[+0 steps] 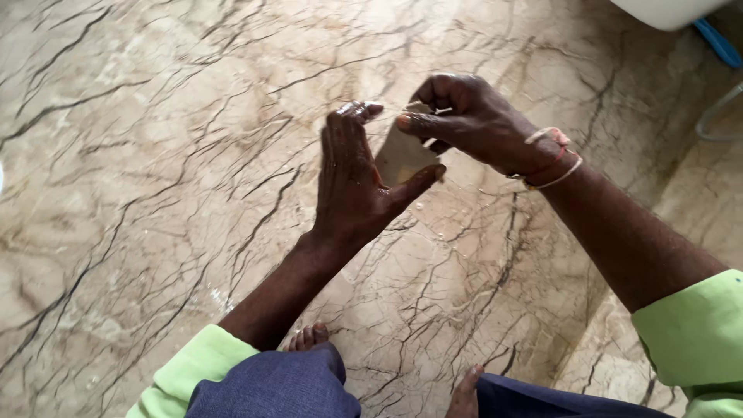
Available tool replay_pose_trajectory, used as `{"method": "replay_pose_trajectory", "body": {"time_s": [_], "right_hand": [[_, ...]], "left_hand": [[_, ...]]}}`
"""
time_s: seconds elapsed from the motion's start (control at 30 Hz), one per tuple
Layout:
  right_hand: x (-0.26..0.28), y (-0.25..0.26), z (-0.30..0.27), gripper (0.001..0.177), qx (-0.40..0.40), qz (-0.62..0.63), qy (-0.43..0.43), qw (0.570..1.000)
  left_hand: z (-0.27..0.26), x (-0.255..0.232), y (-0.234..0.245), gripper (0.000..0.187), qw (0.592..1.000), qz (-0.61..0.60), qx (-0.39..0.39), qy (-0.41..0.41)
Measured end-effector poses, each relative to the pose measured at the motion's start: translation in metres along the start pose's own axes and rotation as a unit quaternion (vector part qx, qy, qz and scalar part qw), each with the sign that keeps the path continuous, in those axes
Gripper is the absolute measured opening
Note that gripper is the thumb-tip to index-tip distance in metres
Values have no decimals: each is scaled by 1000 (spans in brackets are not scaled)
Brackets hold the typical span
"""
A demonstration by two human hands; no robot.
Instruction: The person scrubs a marble-patterned bathroom floor using a cloth and water. They wipe around a toilet base, a floor drain, and a bucket, repeatedly wringing out the cloth to clean the surface.
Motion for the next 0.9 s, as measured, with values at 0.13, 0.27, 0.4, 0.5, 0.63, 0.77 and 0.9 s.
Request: {"method": "replay_pose_trajectory", "body": {"time_s": [0.13,0.27,0.4,0.5,0.63,0.77,0.9], "right_hand": [[-1,14,-32,36,-61,79,-7,995],[-4,25,-56,36,-74,96,-4,993],[0,28,-54,33,-76,131,10,988],[3,26,-50,31,-74,155,24,985],[5,30,-44,30,-64,112,54,990],[2,44,-46,29,-64,60,73,993],[-2,57,-53,26,-82,-87,14,993]], "left_hand": [[1,-26,-17,100,998,29,-36,-44],[1,-29,-36,104,999,1,3,-40],[-4,-30,-42,105,995,73,-17,-65],[-7,-25,-48,94,1000,-4,24,-1],[-2,-3,-56,60,997,-7,60,42],[1,15,-38,23,995,-79,21,57],[8,28,-7,12,977,-185,4,106]]}}
Point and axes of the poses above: each hand's wrist, its own z-axis towards the middle knuckle, its own y-axis out of the back of the hand, x = y × z, the point moved 2 cm from there along z, towards the middle knuckle, and after that the axes turned 6 degrees about x, right-handed, at the moved point
